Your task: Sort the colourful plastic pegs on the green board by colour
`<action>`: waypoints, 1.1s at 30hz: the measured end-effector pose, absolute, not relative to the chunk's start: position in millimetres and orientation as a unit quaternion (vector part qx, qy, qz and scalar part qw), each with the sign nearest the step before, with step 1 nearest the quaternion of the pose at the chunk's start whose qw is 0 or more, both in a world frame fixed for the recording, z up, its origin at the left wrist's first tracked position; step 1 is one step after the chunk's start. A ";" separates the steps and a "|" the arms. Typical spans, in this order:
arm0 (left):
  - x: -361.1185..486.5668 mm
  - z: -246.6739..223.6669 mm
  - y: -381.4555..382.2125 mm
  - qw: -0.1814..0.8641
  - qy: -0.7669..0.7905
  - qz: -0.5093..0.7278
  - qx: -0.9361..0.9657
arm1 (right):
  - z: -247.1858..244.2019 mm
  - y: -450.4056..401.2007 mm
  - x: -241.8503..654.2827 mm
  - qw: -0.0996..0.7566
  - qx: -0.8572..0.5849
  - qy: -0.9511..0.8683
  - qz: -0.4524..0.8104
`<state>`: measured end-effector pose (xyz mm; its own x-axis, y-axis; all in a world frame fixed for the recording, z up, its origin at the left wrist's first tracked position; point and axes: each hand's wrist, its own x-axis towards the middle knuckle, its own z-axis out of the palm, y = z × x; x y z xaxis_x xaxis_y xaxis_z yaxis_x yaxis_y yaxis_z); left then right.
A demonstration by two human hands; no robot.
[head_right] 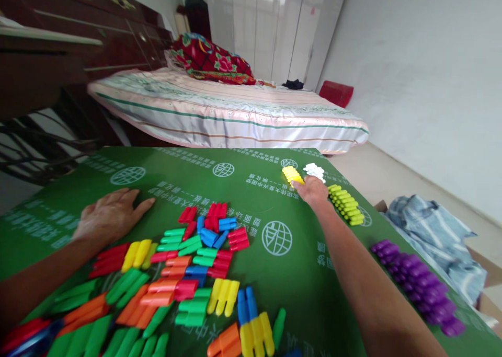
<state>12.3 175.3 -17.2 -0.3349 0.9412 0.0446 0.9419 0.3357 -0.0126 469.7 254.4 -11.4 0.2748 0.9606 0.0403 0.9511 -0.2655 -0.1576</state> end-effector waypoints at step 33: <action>22.1 -13.6 169.8 0.011 -0.799 -0.049 -0.599 | 30.9 48.1 427.3 0.053 -0.457 -0.829 0.319</action>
